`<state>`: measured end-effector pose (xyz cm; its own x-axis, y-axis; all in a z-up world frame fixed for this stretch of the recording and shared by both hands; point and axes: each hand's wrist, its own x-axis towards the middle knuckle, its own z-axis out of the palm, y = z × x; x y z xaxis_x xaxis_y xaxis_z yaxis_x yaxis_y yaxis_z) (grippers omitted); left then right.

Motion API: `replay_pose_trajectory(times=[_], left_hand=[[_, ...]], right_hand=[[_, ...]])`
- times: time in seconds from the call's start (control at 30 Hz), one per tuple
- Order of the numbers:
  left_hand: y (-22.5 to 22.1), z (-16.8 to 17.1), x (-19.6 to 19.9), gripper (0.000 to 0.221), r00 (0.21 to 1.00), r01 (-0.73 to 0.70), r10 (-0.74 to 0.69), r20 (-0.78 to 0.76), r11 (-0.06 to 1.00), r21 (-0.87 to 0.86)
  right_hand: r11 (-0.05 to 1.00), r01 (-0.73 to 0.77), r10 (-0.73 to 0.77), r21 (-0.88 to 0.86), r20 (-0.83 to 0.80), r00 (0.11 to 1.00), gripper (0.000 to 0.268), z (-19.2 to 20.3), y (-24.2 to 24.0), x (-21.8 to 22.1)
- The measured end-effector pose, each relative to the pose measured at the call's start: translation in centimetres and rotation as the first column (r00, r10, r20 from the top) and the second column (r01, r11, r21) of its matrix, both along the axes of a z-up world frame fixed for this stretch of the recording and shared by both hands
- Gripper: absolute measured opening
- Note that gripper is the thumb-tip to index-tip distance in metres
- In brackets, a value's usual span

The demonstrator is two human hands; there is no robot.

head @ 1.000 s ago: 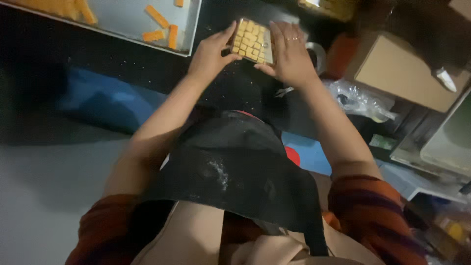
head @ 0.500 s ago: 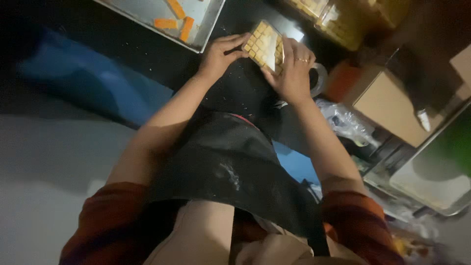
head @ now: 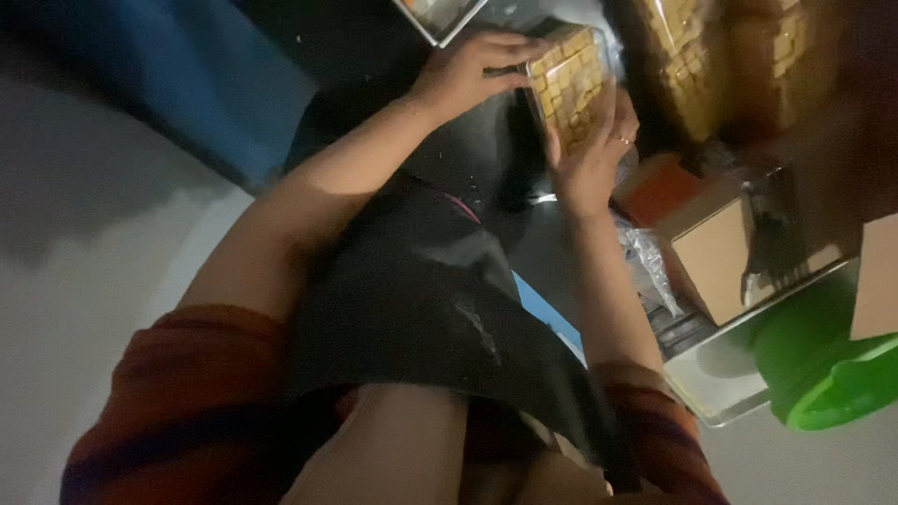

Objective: The person organizes rows of small square cookies into a clear plastic container by hand and uses tape to seal it.

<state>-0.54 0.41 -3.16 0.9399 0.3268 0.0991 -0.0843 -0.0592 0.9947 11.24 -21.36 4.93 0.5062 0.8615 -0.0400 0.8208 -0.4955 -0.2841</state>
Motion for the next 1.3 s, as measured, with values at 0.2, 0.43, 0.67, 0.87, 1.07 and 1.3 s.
replay_pose_trajectory(times=[0.2, 0.43, 0.67, 0.87, 1.07, 1.3], left_hand=[[-0.3, 0.0, -0.5, 0.044, 0.994, -0.046, 0.050, -0.093, 0.998, 0.038], [0.2, -0.3, 0.4, 0.042, 0.995, -0.096, 0.092, 0.049, 0.990, 0.103], [0.2, -0.3, 0.3, 0.042, 0.991, -0.130, 0.121, 0.062, 0.975, 0.182], [0.1, -0.6, 0.7, 0.040, 0.987, -0.134, 0.119, 0.108, 0.981, 0.141], [0.1, 0.6, -0.1, 0.043, 0.991, -0.124, 0.122, 0.058, 0.992, 0.027], [-0.4, 4.2, 1.5, 0.025, 0.949, -0.314, 0.315, 0.005, 0.946, -0.084]], right_hand=[[0.993, 0.108, -0.108, -0.052, 0.006, 0.994, 0.088, -1.2, -0.6, -0.8], [0.993, 0.119, -0.119, -0.014, 0.035, 0.992, 0.075, -1.5, 0.8, -1.0], [0.998, 0.063, -0.063, -0.001, 0.109, 0.992, 0.072, -2.9, 0.1, -0.9], [0.990, 0.099, -0.053, -0.104, 0.375, 0.926, 0.074, -3.8, 0.7, -0.9], [0.981, 0.124, -0.055, -0.152, 0.390, 0.919, 0.074, -3.8, 0.7, -0.7], [0.976, -0.087, 0.092, -0.199, 0.014, 0.996, 0.065, 0.6, 1.8, 1.5]])
